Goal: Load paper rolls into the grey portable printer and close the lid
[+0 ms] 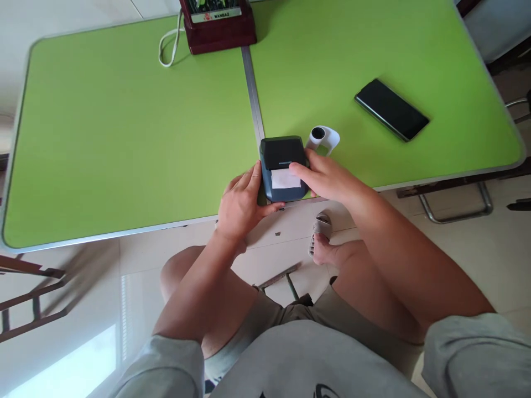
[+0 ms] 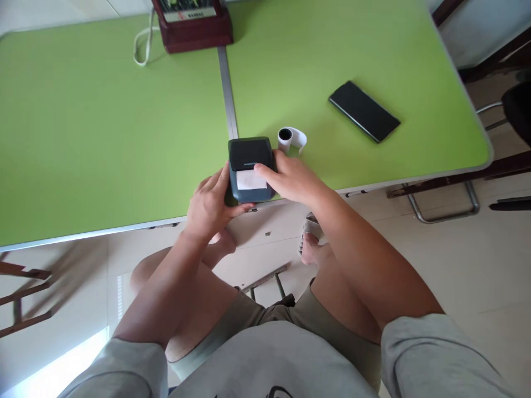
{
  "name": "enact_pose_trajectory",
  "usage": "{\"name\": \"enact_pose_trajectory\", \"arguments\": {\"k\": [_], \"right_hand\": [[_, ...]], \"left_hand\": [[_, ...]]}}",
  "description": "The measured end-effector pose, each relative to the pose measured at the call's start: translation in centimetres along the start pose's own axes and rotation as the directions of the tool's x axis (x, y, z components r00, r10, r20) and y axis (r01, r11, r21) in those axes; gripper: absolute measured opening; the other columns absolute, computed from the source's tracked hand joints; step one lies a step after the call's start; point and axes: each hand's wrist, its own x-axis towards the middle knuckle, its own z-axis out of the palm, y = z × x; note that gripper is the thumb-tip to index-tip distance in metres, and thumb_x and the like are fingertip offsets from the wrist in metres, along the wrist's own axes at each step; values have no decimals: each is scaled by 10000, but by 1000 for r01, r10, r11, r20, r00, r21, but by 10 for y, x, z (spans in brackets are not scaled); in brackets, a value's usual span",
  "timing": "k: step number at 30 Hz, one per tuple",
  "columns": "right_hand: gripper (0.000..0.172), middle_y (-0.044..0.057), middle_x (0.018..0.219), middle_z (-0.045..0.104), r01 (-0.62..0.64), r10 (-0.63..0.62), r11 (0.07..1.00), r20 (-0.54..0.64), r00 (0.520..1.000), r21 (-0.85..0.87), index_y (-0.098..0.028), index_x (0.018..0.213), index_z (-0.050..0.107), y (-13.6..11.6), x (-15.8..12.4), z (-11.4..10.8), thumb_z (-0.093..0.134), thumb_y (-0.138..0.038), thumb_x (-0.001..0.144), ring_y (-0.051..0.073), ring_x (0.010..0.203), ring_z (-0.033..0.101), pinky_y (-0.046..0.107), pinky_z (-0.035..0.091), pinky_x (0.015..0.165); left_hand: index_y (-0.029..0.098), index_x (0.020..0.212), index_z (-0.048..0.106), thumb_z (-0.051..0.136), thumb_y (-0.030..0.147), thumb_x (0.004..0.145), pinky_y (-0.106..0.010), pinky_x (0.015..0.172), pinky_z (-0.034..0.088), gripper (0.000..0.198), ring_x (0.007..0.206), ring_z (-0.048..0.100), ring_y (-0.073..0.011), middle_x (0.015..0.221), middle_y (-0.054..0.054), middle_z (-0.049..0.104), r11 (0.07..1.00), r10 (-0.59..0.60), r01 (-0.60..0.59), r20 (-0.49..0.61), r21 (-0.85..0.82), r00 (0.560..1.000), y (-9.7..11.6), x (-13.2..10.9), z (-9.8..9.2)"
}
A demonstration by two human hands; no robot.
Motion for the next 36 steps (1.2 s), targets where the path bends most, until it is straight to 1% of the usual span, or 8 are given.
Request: {"name": "enact_pose_trajectory", "arguments": {"k": [3, 6, 10, 14, 19, 24, 30, 36], "right_hand": [[536, 61, 762, 714, -14, 3, 997, -130, 992, -82, -180, 1289, 621, -5, -5, -3, 584, -570, 923, 241, 630, 645, 384, 495, 617], [569, 19, 664, 681, 37, -101, 978, -311, 945, -204, -172, 1387, 595, -15, -9, -5, 668, -409, 875, 272, 718, 675, 411, 511, 721], [420, 9, 690, 708, 119, -192, 972, -395, 898, -202, -235, 1356, 602, -32, -10, -6, 581, -386, 965, 235, 738, 699, 392, 520, 808], [356, 49, 849, 782, 132, -185, 981, -462, 867, -145, -257, 1315, 587, -40, -6, -9, 550, -428, 1004, 219, 758, 719, 349, 513, 747], [145, 68, 1086, 801, 110, -234, 943, -390, 891, -315, -256, 1038, 693, -40, 3, -11, 616, -322, 935, 272, 880, 742, 437, 534, 877], [355, 43, 1231, 783, 31, -193, 869, -282, 940, -493, -286, 1170, 738, -45, 9, -9, 616, -185, 852, 360, 1102, 703, 508, 527, 892], [400, 30, 1133, 805, 101, -184, 848, -110, 977, -520, -323, 1175, 763, -40, 24, -16, 675, -192, 808, 344, 997, 707, 474, 518, 821], [427, 40, 1089, 800, 124, -199, 849, -93, 975, -513, -325, 1175, 751, -33, 36, -15, 674, -162, 789, 329, 929, 707, 474, 510, 825]], "left_hand": [[139, 1624, 375, 422, 921, 863, -502, 1176, 502, 1092, 1371, 628, -357, 1516, -207, 613, 1000, 16, -16, 1, -14, 1000, 3, -1, 1], [104, 1618, 367, 409, 898, 890, -502, 1192, 480, 1077, 1394, 607, -364, 1534, -223, 591, 999, 32, -32, -1, -6, 999, 4, -1, 2], [46, 1606, 366, 417, 878, 902, -489, 1195, 470, 1092, 1383, 609, -365, 1535, -241, 579, 1000, 22, -22, 16, 10, 1000, 7, 0, 2], [26, 1606, 357, 529, 838, 881, -471, 1194, 466, 1102, 1396, 594, -363, 1537, -245, 574, 1000, 6, -7, 38, 16, 999, 11, 1, 0], [43, 1594, 369, 627, 767, 862, -460, 1214, 443, 1062, 1398, 594, -349, 1544, -223, 577, 1000, 22, -21, 30, -9, 999, 15, 2, -1], [68, 1600, 360, 764, 613, 831, -451, 1228, 435, 1026, 1403, 590, -344, 1558, -203, 569, 999, 18, -17, 53, -29, 998, 16, 2, -4], [56, 1602, 355, 771, 613, 827, -431, 1235, 427, 1041, 1415, 577, -336, 1559, -204, 566, 999, 15, -13, 72, -30, 997, 18, 2, -6], [78, 1611, 347, 761, 604, 833, -472, 1238, 424, 1026, 1413, 573, -357, 1572, -195, 556, 999, 16, -14, 77, -31, 997, 17, 2, -5]]}}
